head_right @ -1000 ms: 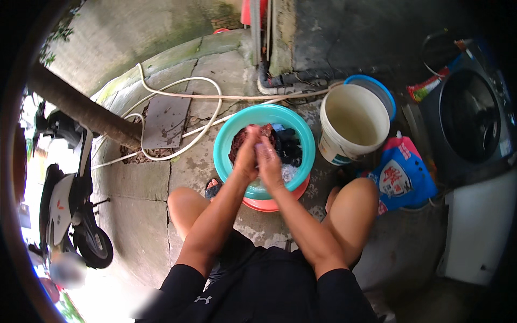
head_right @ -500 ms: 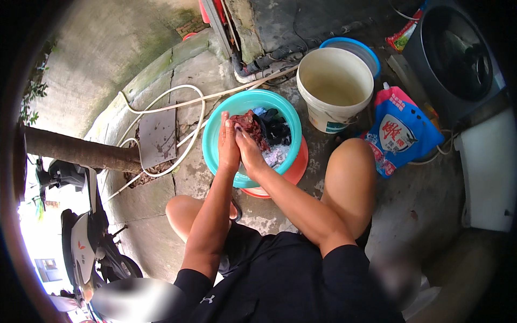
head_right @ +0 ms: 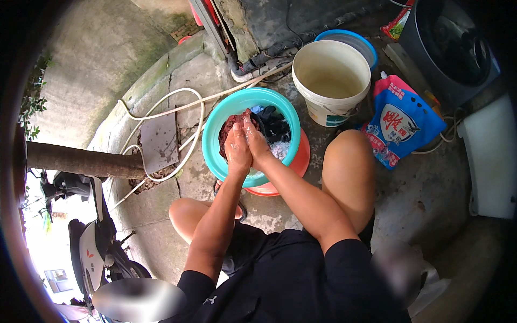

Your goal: The person washes clothes by hand in a basin of soapy water, scrubbing individual garments between their hands and submerging them.

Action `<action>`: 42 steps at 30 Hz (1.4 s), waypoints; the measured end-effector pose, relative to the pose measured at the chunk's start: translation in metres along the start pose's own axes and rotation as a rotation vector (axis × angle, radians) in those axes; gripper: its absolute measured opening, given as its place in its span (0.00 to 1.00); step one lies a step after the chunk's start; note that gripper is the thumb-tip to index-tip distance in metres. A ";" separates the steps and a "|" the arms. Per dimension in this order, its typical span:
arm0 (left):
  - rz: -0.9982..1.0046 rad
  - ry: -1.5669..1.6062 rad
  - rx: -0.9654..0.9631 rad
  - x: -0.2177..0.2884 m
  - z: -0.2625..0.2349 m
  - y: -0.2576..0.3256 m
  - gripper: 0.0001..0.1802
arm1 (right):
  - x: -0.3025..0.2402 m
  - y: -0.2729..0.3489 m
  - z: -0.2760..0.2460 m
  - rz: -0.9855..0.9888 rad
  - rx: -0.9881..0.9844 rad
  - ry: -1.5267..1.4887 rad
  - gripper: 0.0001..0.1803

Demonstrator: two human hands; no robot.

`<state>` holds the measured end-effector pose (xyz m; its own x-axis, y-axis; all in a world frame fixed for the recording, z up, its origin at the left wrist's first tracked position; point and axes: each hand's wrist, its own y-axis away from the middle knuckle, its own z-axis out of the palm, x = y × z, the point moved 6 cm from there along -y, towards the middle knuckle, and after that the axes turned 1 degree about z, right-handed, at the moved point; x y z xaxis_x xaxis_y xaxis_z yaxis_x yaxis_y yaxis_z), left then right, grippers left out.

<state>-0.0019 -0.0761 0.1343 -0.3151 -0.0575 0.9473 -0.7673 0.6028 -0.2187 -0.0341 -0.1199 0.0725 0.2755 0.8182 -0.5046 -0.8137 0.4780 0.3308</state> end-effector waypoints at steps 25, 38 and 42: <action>-0.272 -0.936 -0.359 -0.106 -0.059 -0.009 0.23 | -0.019 -0.016 -0.045 -0.183 -0.156 1.726 0.29; -0.278 -0.758 -0.751 -0.173 -0.024 0.039 0.22 | 0.041 -0.023 -0.087 0.303 -0.057 2.586 0.17; -0.651 -0.191 -0.416 -0.177 -0.022 0.031 0.27 | 0.044 -0.032 -0.089 0.243 -0.055 2.006 0.17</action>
<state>0.0423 -0.0300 -0.0347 0.0055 -0.6130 0.7901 -0.5708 0.6468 0.5058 -0.0413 -0.1277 -0.0312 -0.6361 -0.6092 -0.4735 -0.7611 0.3944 0.5150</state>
